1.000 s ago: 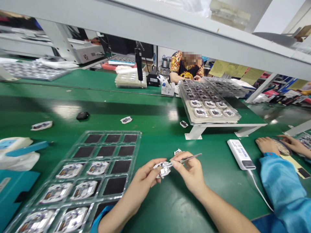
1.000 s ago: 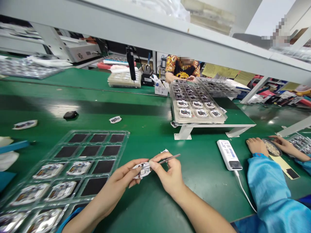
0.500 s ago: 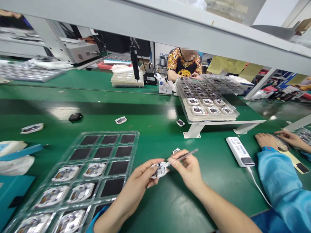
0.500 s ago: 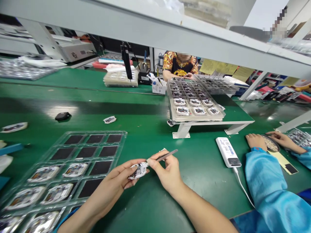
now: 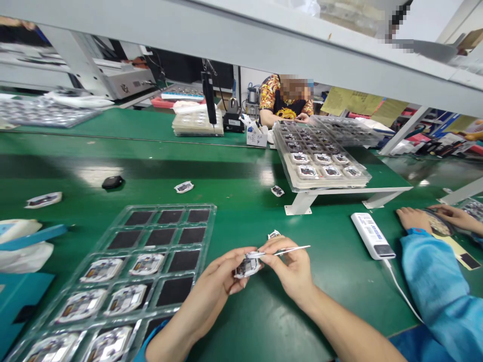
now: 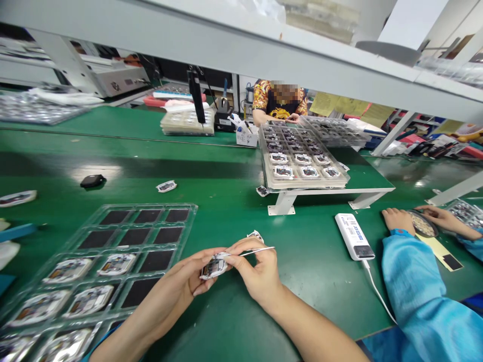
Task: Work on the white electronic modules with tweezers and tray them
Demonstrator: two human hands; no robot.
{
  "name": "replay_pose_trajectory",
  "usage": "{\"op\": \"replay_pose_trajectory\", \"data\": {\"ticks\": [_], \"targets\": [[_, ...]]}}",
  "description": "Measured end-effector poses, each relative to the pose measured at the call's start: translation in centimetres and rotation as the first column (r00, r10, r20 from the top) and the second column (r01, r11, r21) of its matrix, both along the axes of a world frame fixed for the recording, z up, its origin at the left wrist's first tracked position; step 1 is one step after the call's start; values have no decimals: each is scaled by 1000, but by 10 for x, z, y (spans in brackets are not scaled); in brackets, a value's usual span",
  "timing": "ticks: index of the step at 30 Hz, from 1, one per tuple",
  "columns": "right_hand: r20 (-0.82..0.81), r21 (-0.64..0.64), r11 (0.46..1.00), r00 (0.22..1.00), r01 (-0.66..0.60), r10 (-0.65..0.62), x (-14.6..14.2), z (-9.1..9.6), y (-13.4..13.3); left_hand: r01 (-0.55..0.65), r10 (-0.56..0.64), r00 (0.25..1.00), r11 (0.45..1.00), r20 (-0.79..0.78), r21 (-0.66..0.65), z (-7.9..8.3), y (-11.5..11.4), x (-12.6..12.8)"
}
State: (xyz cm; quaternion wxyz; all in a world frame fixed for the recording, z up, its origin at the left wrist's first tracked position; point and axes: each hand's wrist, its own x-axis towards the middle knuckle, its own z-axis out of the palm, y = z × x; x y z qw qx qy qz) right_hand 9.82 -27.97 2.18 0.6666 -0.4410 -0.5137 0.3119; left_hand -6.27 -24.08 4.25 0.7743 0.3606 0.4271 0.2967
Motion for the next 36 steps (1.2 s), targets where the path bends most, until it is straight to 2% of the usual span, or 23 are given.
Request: {"op": "replay_pose_trajectory", "data": {"ticks": [4,7,10,15,24,36], "targets": [[-17,-1,999,999,-34,34,1,2,0,33,-30,998,999,-52,44,0,0,-2],[-80,-76,997,996,-30,24,2,2,0,88,-71,990,986,-118,145,-1,-1,-1],[-127,-171,985,992,-9,-13,3,1,1,98,-56,984,962,-169,256,0,0,0],[-185,-242,969,983,-45,-1,4,1,3,112,-34,975,931,-221,349,2,0,2],[-215,-253,967,976,-17,-39,4,3,4,139,-43,971,902,-234,410,-1,-1,1],[-183,-240,971,983,-15,-30,4,5,3,152,-65,973,902,-219,404,-8,-2,-1]]}}
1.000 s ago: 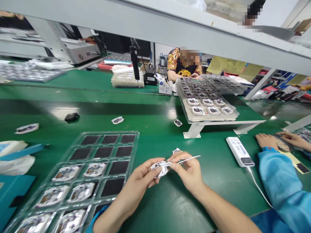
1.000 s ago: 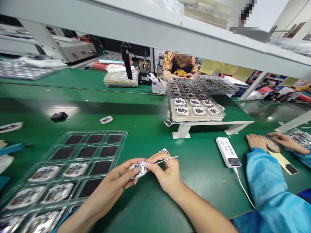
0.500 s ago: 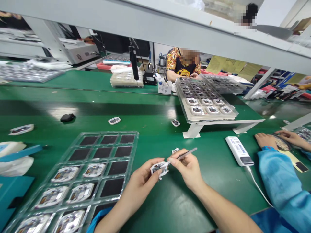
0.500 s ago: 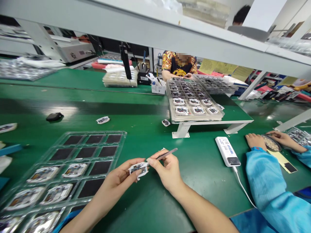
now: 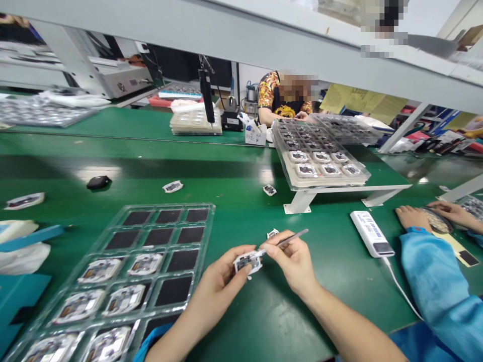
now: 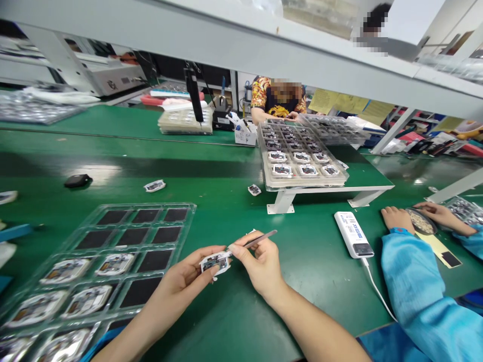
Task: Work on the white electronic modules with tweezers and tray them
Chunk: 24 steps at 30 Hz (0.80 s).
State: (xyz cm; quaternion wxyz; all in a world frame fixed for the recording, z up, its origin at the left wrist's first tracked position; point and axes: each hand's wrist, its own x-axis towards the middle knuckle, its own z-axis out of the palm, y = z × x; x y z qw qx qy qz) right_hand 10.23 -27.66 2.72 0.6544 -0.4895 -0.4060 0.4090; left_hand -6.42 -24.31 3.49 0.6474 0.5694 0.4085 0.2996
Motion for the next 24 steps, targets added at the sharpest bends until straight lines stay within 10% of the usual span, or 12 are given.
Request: {"op": "replay_pose_trajectory", "data": {"ticks": [24], "targets": [[197,106,994,980,18,-38,-2,-2,-6,-24,25,1000,997,8,-73,4,2,0]]}}
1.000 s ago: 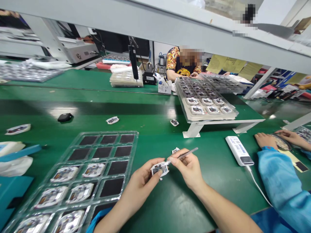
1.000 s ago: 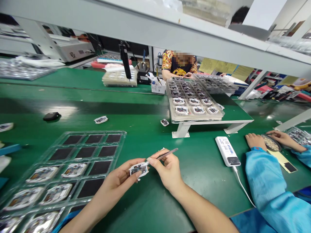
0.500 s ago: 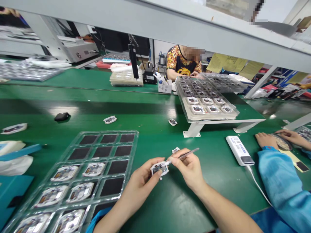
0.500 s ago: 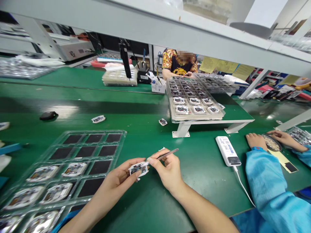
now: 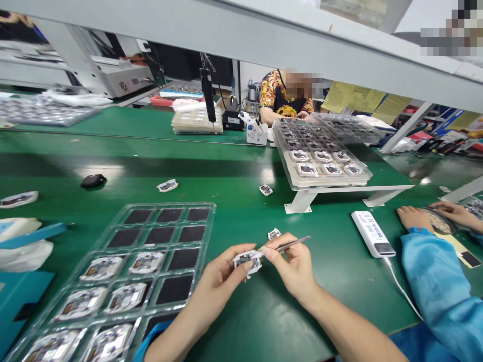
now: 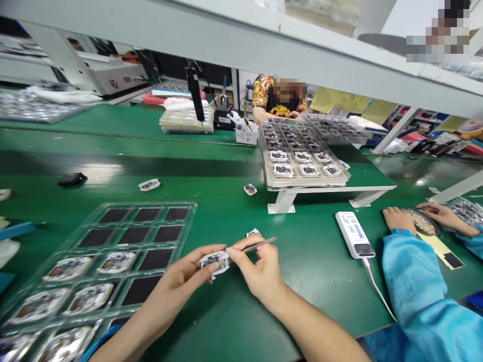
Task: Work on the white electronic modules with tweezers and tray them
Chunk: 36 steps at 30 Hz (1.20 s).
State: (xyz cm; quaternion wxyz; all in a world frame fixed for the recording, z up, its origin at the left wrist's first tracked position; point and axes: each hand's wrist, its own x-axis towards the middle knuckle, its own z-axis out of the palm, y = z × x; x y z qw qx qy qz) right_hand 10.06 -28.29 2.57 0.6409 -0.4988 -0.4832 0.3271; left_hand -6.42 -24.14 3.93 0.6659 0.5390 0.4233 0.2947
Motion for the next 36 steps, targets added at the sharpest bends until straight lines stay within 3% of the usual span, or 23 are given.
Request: {"op": "replay_pose_trajectory", "data": {"ticks": [11,19,28,36], "targets": [[58,-5,1000,998,23,-23,-6,0,-3,-112,112,993,994,-34,10,-4,-4,8],[-94,57,997,994,-48,53,-2,-4,1,-83,91,995,980,39,-179,-3,-4,3],[-51,-26,995,994,-97,95,-4,-6,2,-61,71,995,989,72,-135,-3,-4,4],[-212,-133,980,970,-151,120,-2,-7,5,-44,54,995,991,80,-126,-5,-4,3]]}}
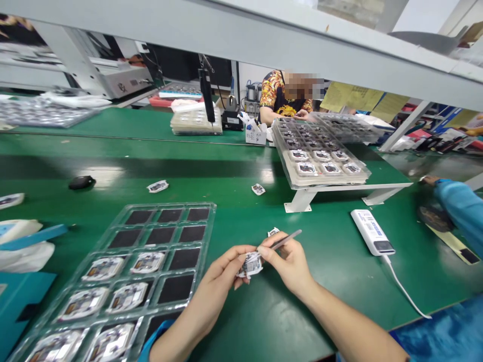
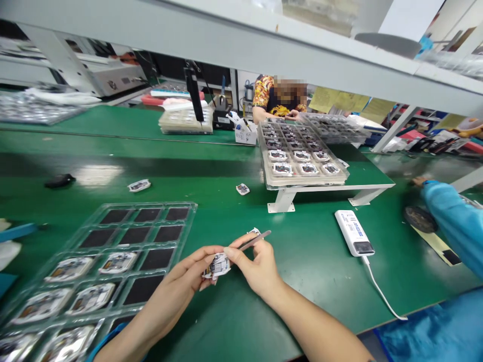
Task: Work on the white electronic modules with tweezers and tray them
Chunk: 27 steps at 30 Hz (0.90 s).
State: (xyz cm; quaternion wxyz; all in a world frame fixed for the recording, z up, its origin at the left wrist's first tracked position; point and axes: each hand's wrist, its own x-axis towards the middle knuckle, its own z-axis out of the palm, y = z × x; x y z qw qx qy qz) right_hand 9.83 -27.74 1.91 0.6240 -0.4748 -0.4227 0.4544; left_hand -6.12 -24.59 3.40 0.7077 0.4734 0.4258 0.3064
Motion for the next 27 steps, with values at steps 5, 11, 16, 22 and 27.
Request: {"op": "replay_pose_trajectory", "data": {"ticks": [5,11,16,22,27], "targets": [[9,-23,999,1000,25,-25,0,2,0,-2,2,1000,1000,-9,15,2,0,0],[45,5,997,996,79,-79,-1,3,-1,6,-5,1000,999,-20,52,-2,1,0],[107,12,992,986,127,-128,-2,4,-1,12,-6,998,995,-57,103,0,-1,1],[99,6,992,987,127,-127,-2,3,-1,16,-4,997,987,-81,158,2,-3,0],[12,-7,994,994,107,-107,-1,0,0,40,-24,995,985,-96,170,2,-3,0]]}}
